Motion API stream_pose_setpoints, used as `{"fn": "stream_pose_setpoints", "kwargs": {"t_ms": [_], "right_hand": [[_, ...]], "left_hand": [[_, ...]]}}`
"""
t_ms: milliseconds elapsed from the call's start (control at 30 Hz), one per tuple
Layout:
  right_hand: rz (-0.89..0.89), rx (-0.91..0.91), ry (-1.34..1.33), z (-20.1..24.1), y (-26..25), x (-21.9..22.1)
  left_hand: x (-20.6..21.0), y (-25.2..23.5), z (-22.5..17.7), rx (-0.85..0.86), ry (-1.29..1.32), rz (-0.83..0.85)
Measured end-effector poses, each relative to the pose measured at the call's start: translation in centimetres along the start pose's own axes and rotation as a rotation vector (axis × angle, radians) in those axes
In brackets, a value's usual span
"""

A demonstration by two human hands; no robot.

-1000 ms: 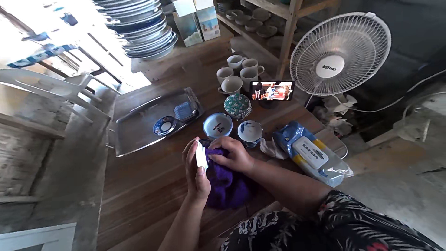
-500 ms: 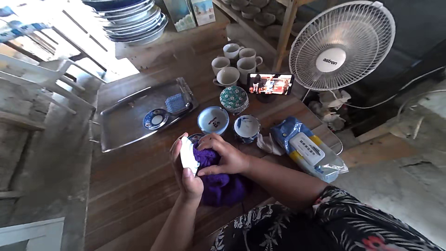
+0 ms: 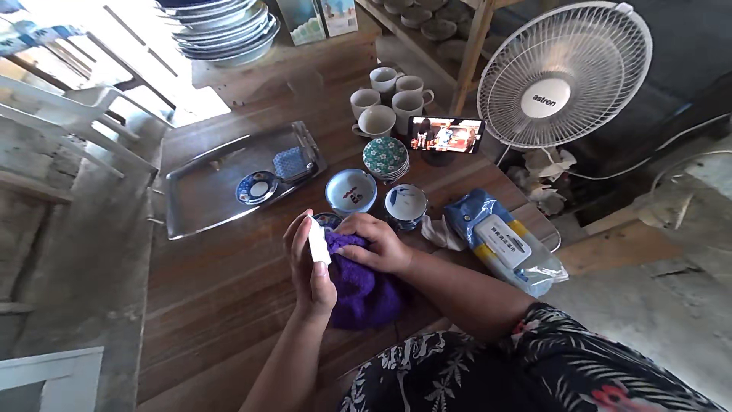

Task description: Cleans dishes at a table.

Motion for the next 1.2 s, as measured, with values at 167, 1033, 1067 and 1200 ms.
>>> {"fn": "stream_pose_setpoints", "kwargs": {"t_ms": [167, 1033, 1067, 1200], "right_hand": [[0.044, -0.054, 0.019, 0.6, 0.1, 0.5], [0.104, 0.184, 0.095, -2.2, 0.3, 0.8], [0.078, 0.176, 0.094, -2.2, 0.3, 0.6], [0.001, 0.073, -0.021, -1.3, 0.2, 0.1]], "left_hand": [[-0.5, -0.1, 0.2, -0.033, 0.017, -0.041], [0.1, -0.2, 0.1, -0.016, -0.01, 0.005], [0.2, -0.2, 0.1, -0.014, -0.008, 0.012], [0.5, -0.3, -0.2, 0.008, -0.01, 0.039]]}}
Point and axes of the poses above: each hand's wrist, its own y-axis away from the middle knuckle, its own x-axis out of the palm, z = x × y, the point moved 9 cm from there along -y, towards the middle knuckle, and after that the axes turned 10 degrees about y, right-handed, at the moved point
